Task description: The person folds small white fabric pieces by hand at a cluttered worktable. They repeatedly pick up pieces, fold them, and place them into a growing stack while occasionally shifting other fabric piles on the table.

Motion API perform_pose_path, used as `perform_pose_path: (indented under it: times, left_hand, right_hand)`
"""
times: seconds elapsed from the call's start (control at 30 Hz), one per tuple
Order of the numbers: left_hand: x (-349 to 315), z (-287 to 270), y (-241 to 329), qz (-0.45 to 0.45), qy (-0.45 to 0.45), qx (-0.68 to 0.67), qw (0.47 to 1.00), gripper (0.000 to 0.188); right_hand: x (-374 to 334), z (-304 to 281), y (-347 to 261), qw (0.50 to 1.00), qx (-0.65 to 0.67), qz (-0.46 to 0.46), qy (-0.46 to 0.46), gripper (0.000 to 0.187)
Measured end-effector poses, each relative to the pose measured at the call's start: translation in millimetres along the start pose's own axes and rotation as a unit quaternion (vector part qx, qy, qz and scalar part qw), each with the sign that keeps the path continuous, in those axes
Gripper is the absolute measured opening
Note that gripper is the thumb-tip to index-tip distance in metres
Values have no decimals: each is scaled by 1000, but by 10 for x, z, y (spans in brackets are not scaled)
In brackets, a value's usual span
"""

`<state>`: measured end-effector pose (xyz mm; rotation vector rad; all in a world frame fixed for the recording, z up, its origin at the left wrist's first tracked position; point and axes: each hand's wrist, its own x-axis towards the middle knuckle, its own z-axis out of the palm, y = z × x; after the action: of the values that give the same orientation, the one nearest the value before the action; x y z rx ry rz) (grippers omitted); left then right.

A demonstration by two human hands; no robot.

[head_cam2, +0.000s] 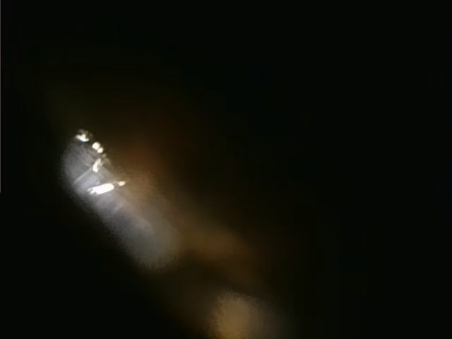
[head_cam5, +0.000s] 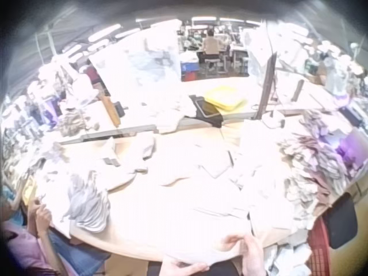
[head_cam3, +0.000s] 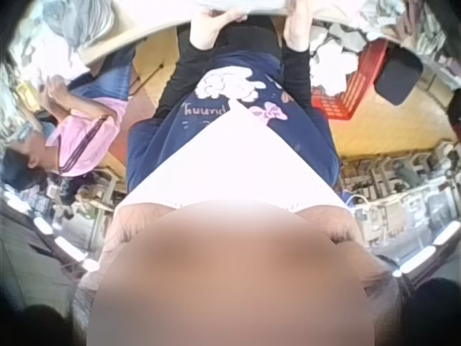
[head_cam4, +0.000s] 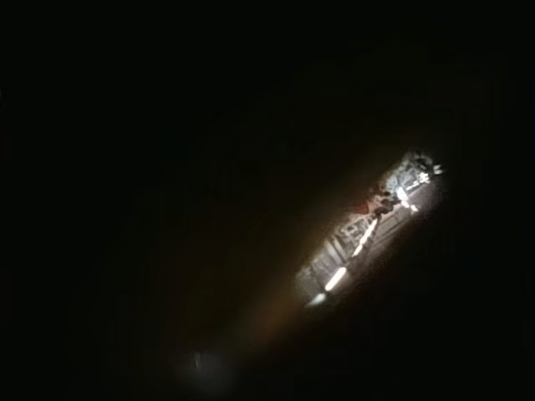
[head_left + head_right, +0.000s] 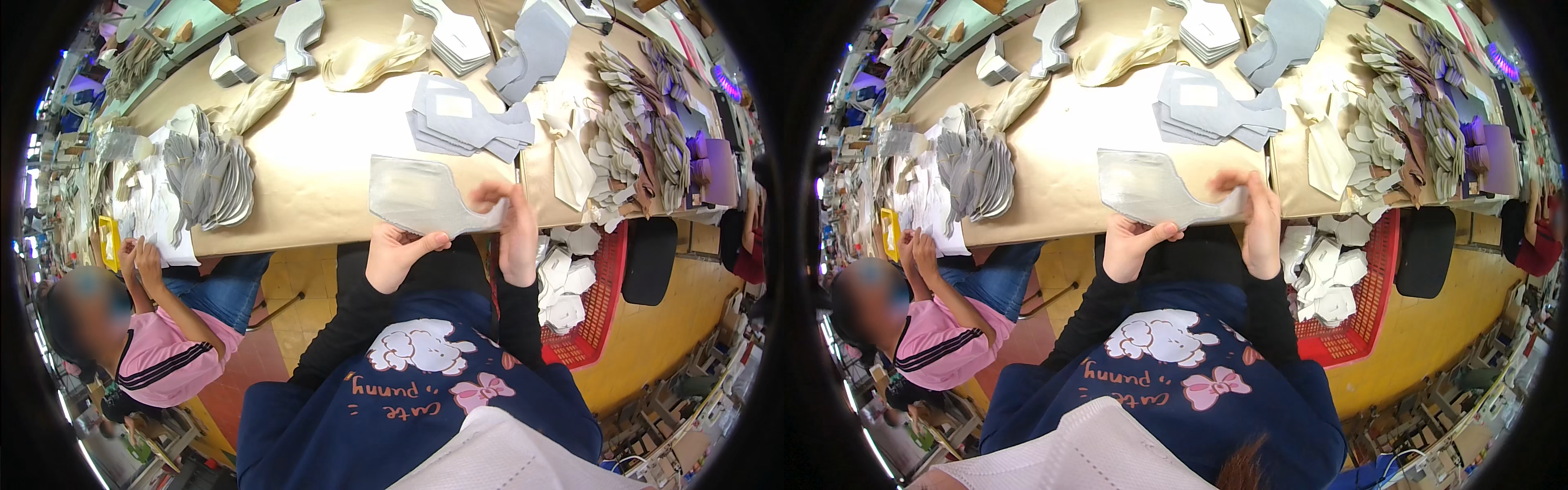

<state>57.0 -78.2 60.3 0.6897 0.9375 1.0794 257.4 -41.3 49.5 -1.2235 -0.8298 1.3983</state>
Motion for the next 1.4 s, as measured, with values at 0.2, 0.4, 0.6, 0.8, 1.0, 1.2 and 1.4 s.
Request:
perform_pose_path:
  times: [0.2, 0.4, 0.6, 0.8, 1.0, 1.2, 1.4]
  left_hand:
    - [-41, 118, -50, 83, -60, 254, 962, 19]
    - [-156, 334, -188, 187, -109, 396, 892, 16]
    - [-150, 334, -135, 307, -165, 398, 848, 13]
    - [-218, 59, -89, 46, 22, 238, 970, 20]
    - [-122, -417, -240, -150, 140, 48, 977, 59]
    - [-340, -584, -259, 15, 117, 213, 970, 44]
    - [-52, -629, -169, 247, 76, 517, 816, 23]
  right_hand:
    - [-50, 46, -203, 958, -162, -234, -20, 68]
    - [-32, 93, -159, 964, -189, -185, 25, 62]
    - [162, -65, -282, 989, 126, -39, 66, 58]
    - [281, -408, -509, 953, -14, -218, 210, 63]
    - [170, -330, -475, 942, -135, -228, 208, 57]
    - [138, 100, -343, 942, -214, -252, 63, 33]
    - [188, 374, 37, 838, -433, -313, -110, 19]
